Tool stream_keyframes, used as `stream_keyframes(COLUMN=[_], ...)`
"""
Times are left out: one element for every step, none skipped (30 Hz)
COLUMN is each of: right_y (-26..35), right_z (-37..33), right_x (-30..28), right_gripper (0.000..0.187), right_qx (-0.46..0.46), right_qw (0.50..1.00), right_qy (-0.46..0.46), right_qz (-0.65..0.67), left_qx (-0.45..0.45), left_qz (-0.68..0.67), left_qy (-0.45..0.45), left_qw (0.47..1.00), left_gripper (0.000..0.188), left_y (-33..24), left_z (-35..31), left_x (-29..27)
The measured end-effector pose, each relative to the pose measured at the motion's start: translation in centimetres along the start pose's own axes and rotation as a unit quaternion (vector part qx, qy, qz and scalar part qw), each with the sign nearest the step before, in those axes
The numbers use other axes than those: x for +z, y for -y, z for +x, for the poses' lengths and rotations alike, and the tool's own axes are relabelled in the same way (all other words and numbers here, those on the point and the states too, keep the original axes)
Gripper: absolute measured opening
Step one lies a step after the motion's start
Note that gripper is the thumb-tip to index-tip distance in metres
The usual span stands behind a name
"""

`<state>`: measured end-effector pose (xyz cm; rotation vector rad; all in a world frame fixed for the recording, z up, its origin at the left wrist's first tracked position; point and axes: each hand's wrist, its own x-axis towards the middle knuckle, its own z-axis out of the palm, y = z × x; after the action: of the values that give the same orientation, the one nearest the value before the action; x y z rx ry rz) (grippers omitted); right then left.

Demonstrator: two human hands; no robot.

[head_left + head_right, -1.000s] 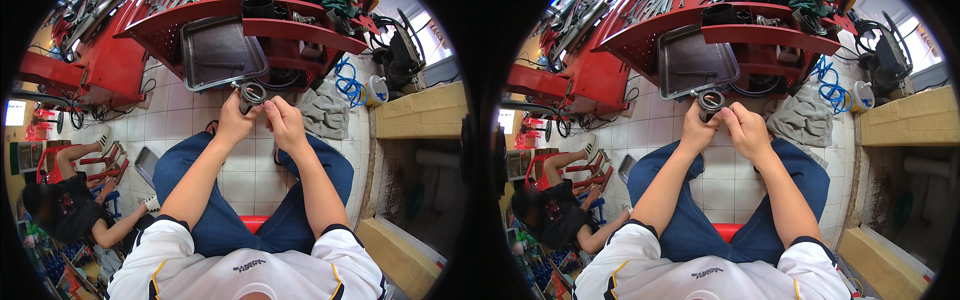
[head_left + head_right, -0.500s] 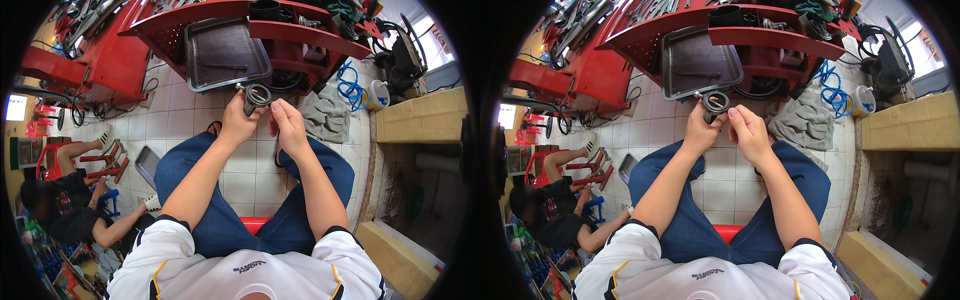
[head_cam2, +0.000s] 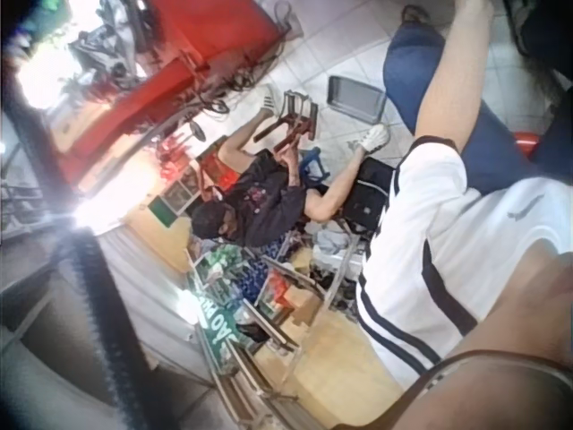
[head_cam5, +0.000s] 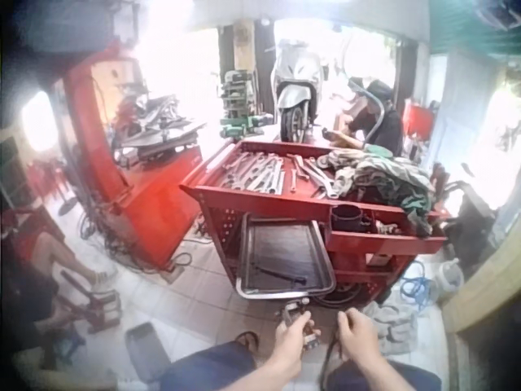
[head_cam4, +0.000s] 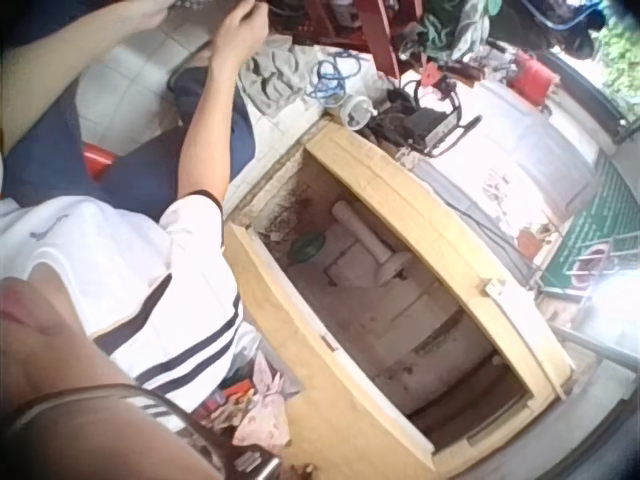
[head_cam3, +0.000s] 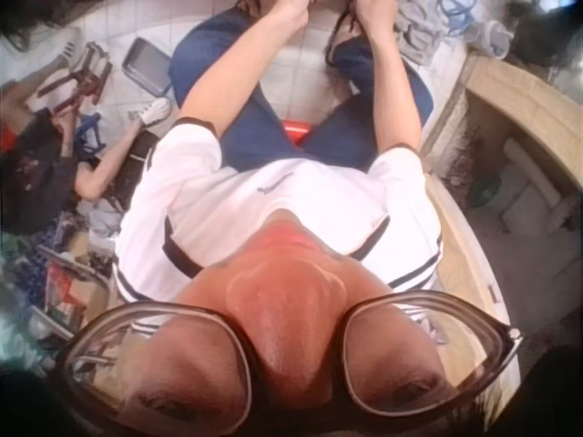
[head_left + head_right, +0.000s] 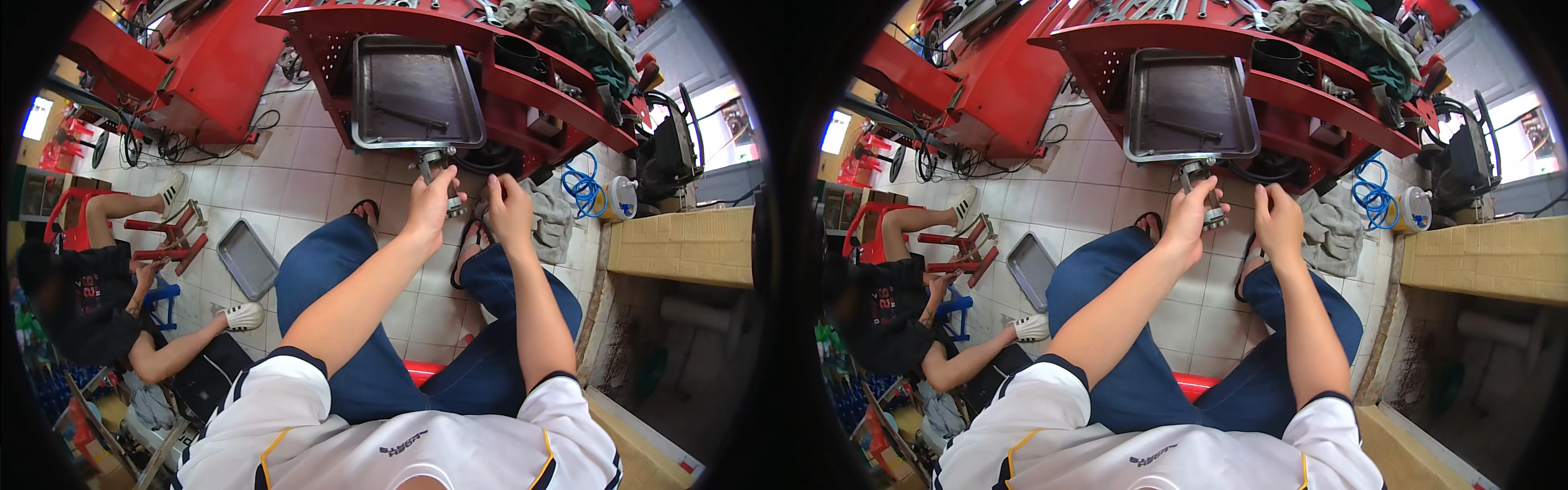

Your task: The person sits on the floor and assembles a small mechanical part, likely a carburetor, using a screwdriver. They insert and tighten screws into the component, repeatedly adjusting and inspecting the assembly throughout the clip.

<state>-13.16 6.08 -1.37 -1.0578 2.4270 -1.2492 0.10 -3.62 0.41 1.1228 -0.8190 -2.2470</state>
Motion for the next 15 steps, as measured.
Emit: stream_keyframes(right_y=[0.3,1.3,2.2,3.2,3.0,1.8,1.3,1.3,1.4,1.5,2.0,2.6,2.9,3.7,4.1], right_z=[1.1,2.7,4.3,6.4,9.1,11.4,13.5,14.8,15.6,16.4,16.8,17.6,18.4,18.7,18.7], right_x=[0.8,1.8,3.2,4.7,6.7,8.6,10.3,12.0,12.9,13.7,14.7,15.4,15.5,16.0,16.2], right_gripper=[0.035,0.028,0.028,0.028,0.028,0.028,0.027,0.027,0.027,0.027,0.028,0.031,0.031,0.031,0.031], right_qx=[-0.042,-0.075,-0.087,-0.100,-0.122,-0.139,-0.153,-0.171,-0.171,-0.170,-0.168,-0.115,-0.110,-0.110,-0.106], right_qw=[0.998,0.995,0.992,0.987,0.983,0.978,0.972,0.963,0.950,0.935,0.917,0.908,0.900,0.892,0.881], right_qy=[-0.008,-0.013,-0.001,0.010,0.016,0.023,0.063,0.105,0.109,0.111,0.117,0.157,0.181,0.211,0.242], right_qz=[-0.048,-0.064,-0.094,-0.126,-0.138,-0.153,-0.169,-0.181,-0.236,-0.291,-0.342,-0.370,-0.380,-0.385,-0.392], left_qx=[0.028,0.045,0.033,0.023,0.011,-0.009,-0.021,-0.010,0.003,0.010,0.017,0.024,0.016,0.011,0.002], left_qz=[-0.005,-0.007,-0.031,-0.056,-0.080,-0.122,-0.174,-0.197,-0.219,-0.231,-0.242,-0.253,-0.267,-0.283,-0.298], left_qy=[0.004,0.004,-0.014,-0.031,-0.043,-0.045,-0.054,-0.047,-0.033,-0.037,-0.045,-0.053,-0.045,-0.046,-0.047], left_qw=[1.000,0.999,0.999,0.998,0.996,0.991,0.983,0.979,0.975,0.972,0.969,0.966,0.962,0.958,0.953], left_gripper=[0.028,0.028,0.028,0.029,0.030,0.035,0.039,0.042,0.044,0.046,0.048,0.050,0.052,0.053,0.054], left_y=[0.0,-0.4,-0.7,-1.3,-1.9,-2.7,-3.4,-3.9,-4.7,-5.2,-5.7,-6.4,-6.9,-7.3,-7.4], left_z=[0.3,0.6,0.8,1.3,1.7,1.2,1.4,1.3,1.5,1.4,0.9,0.7,0.8,0.9,0.8], left_x=[-0.3,-0.8,-1.5,-2.1,-2.4,-2.4,-2.8,-3.5,-3.5,-3.4,-3.6,-3.6,-3.6,-4.2,-4.8])
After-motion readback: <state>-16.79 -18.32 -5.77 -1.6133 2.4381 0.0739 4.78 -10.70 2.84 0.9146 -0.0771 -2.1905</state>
